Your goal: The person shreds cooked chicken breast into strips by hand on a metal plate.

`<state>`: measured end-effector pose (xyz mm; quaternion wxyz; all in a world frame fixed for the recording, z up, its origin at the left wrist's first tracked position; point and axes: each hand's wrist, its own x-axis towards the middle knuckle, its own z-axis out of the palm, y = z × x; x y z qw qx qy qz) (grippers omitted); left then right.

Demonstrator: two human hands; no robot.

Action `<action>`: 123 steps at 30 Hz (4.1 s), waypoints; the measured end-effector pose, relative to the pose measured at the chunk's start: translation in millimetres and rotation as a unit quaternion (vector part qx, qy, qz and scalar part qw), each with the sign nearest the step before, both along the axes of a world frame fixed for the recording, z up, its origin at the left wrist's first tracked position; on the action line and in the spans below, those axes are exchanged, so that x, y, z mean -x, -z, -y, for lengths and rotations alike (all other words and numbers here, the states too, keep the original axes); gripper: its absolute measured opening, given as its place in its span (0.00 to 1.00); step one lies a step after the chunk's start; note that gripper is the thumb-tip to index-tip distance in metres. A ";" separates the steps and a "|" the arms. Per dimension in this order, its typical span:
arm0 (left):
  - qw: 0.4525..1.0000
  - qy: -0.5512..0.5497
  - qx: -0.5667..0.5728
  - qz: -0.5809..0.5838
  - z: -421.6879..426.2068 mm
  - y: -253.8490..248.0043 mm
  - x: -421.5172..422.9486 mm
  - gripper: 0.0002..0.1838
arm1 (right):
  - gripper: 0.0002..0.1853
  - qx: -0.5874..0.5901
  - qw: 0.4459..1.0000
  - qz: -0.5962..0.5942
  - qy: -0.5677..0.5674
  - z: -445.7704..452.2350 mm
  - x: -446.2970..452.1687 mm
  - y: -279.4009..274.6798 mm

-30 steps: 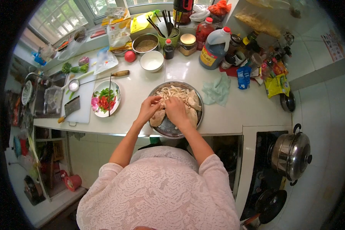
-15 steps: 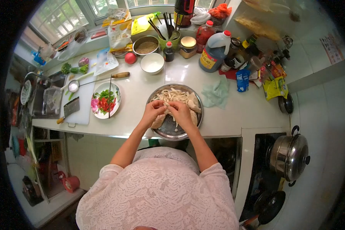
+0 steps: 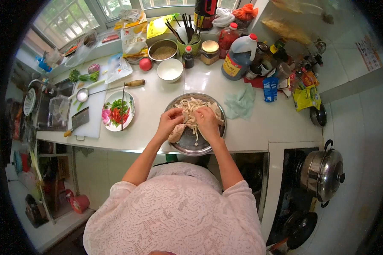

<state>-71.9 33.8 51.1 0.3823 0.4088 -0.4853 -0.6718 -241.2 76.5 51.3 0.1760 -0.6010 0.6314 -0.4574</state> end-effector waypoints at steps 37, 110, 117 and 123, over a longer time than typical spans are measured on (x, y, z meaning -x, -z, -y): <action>0.995 0.078 -0.007 0.069 -7.9 17.7 -3.5 0.12 | 0.13 -0.183 0.959 0.216 0.009 -47.3 -11.5 31.9; 0.839 -0.224 0.355 0.347 141.2 35.1 -6.9 0.23 | 0.26 -0.198 0.962 -0.108 0.156 -73.5 23.5 25.9; 0.960 0.004 0.237 0.153 16.5 18.1 26.9 0.14 | 0.38 -0.218 0.932 -0.266 0.113 -62.9 -7.3 24.8; 0.976 0.010 0.166 0.143 0.7 27.7 18.2 0.14 | 0.30 -0.202 0.954 -0.199 0.095 -59.0 11.6 15.6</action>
